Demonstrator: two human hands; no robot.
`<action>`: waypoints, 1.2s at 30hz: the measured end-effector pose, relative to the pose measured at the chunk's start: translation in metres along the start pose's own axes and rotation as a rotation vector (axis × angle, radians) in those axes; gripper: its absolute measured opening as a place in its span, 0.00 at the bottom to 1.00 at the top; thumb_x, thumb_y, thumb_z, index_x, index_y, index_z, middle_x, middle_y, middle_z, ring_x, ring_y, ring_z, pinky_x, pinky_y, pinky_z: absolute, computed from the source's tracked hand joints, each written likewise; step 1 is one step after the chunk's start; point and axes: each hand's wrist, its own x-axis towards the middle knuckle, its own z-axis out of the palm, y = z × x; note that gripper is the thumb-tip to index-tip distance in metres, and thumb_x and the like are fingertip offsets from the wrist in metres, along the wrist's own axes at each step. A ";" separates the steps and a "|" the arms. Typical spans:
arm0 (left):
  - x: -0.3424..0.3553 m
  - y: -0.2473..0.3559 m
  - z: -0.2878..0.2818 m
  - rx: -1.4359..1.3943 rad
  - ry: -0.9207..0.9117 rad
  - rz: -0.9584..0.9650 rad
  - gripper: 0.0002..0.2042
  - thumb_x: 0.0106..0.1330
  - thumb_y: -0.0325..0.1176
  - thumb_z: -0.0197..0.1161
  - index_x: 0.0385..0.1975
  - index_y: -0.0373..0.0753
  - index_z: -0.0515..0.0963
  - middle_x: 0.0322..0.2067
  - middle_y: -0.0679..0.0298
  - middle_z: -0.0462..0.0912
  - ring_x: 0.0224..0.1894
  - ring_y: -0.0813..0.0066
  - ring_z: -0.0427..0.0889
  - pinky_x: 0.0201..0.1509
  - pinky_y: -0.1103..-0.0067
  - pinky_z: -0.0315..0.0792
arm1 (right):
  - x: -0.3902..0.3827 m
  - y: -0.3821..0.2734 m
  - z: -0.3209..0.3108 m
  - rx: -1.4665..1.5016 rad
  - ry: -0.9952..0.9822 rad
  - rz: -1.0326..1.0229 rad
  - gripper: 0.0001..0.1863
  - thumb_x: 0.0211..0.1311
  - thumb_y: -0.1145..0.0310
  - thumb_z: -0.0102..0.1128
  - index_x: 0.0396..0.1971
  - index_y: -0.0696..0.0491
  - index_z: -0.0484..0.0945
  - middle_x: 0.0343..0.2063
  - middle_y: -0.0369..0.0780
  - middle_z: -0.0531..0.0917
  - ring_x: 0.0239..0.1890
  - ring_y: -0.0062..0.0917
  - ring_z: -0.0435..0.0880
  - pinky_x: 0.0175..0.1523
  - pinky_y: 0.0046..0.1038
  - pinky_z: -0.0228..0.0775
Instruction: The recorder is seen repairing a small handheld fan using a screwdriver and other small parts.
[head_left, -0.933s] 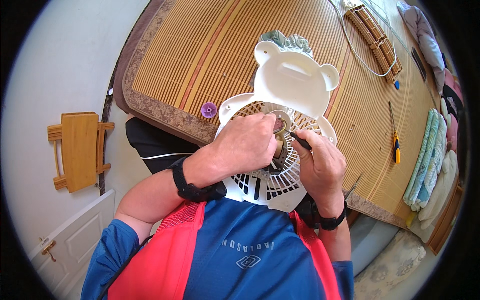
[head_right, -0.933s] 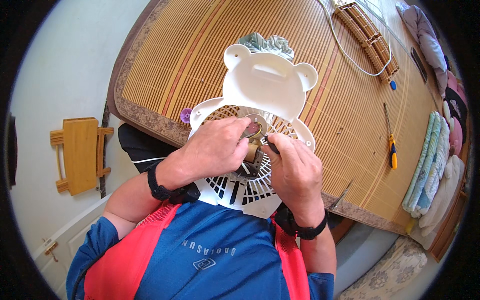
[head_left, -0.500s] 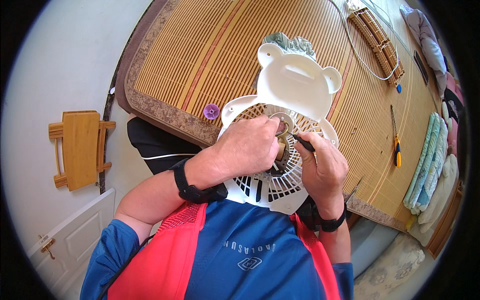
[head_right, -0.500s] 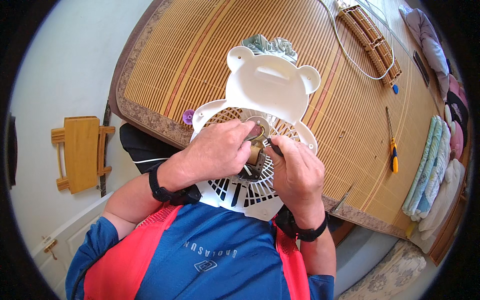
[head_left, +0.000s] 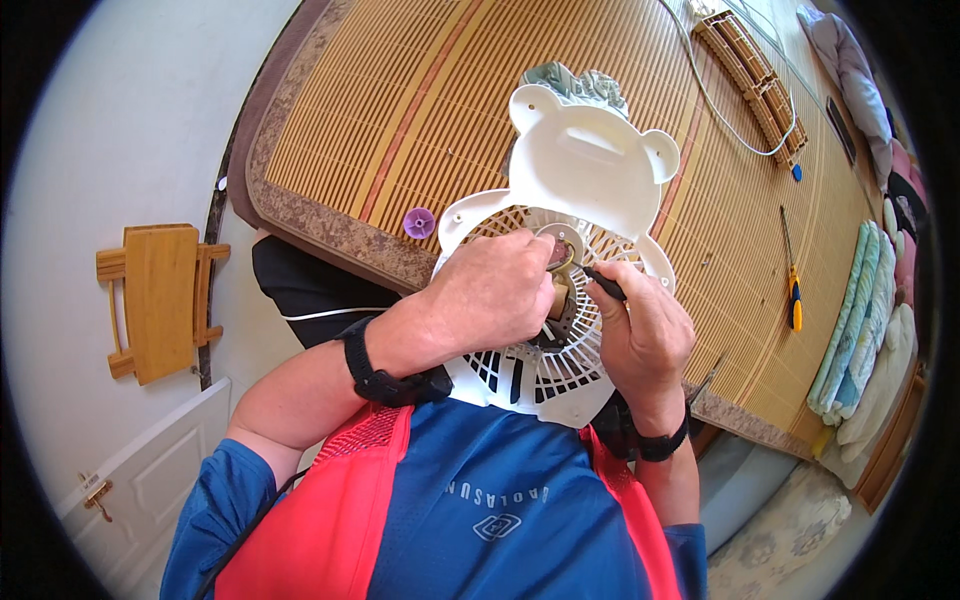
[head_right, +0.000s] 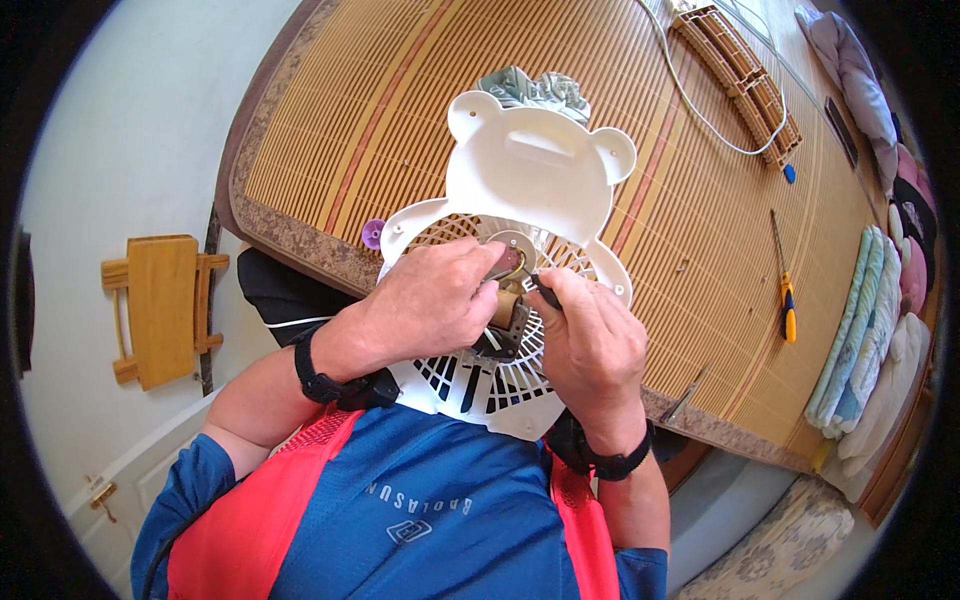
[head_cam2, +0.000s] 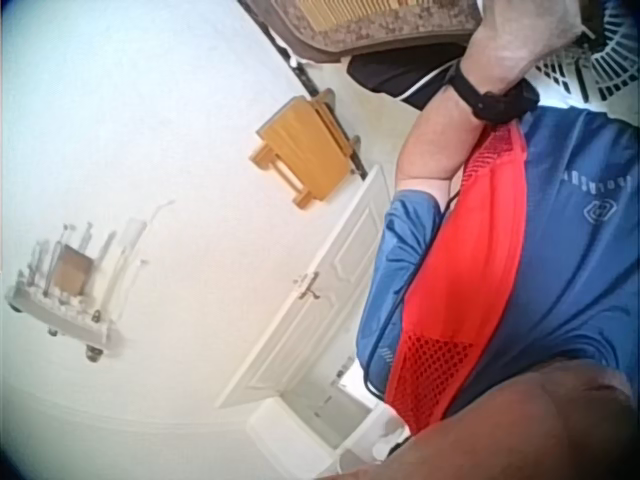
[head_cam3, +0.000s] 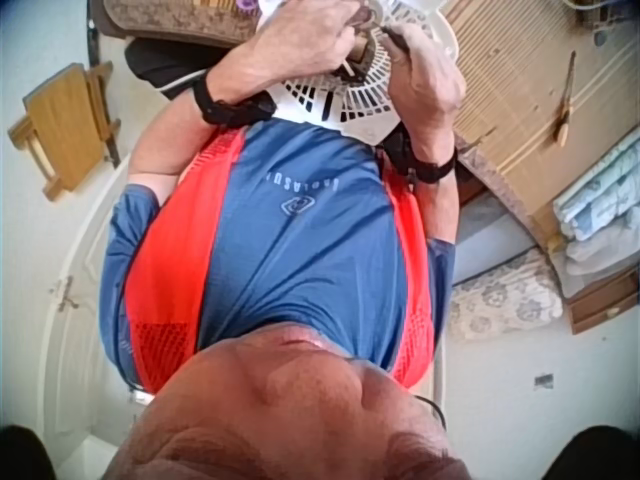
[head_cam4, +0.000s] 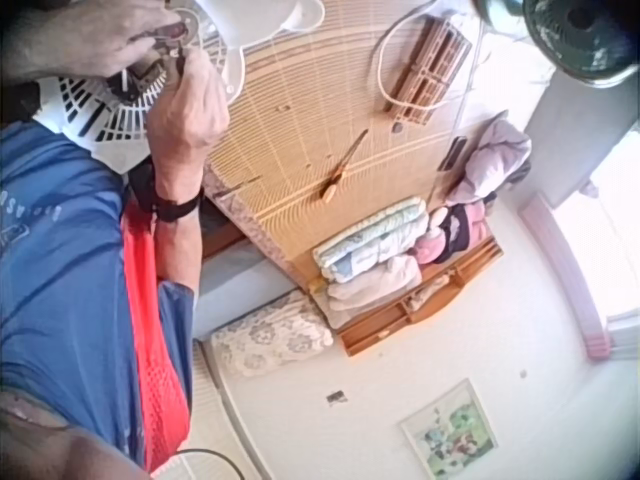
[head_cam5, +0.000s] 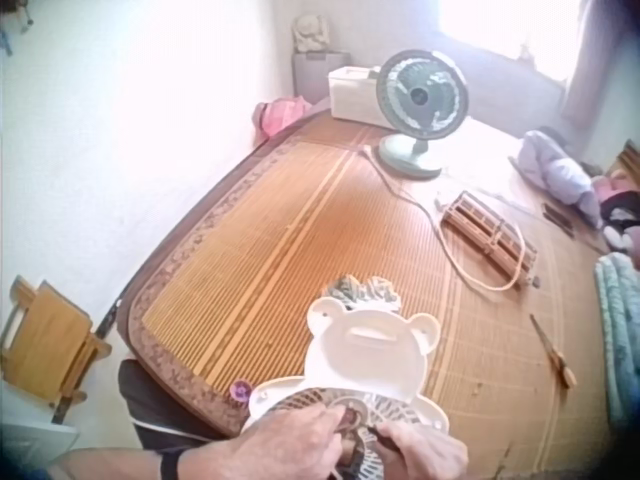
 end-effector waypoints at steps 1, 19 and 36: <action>0.000 0.000 0.000 -0.006 -0.003 0.001 0.17 0.73 0.29 0.67 0.57 0.26 0.85 0.40 0.42 0.90 0.45 0.39 0.91 0.53 0.52 0.85 | 0.000 0.000 0.000 0.000 0.002 0.003 0.16 0.65 0.79 0.83 0.50 0.58 0.88 0.40 0.44 0.94 0.41 0.40 0.97 0.46 0.38 0.88; 0.003 -0.002 -0.001 -0.003 0.011 0.042 0.16 0.72 0.28 0.67 0.55 0.26 0.86 0.40 0.42 0.90 0.46 0.40 0.92 0.55 0.53 0.86 | 0.002 0.001 0.000 -0.013 -0.002 -0.025 0.17 0.65 0.77 0.84 0.51 0.58 0.88 0.39 0.44 0.94 0.41 0.40 0.97 0.45 0.38 0.88; -0.042 0.025 -0.051 0.035 0.366 0.214 0.14 0.69 0.21 0.73 0.54 0.32 0.87 0.40 0.51 0.90 0.40 0.49 0.92 0.44 0.61 0.86 | -0.022 0.005 -0.078 -0.070 0.316 0.183 0.14 0.72 0.81 0.78 0.54 0.62 0.89 0.47 0.46 0.92 0.50 0.35 0.92 0.57 0.36 0.88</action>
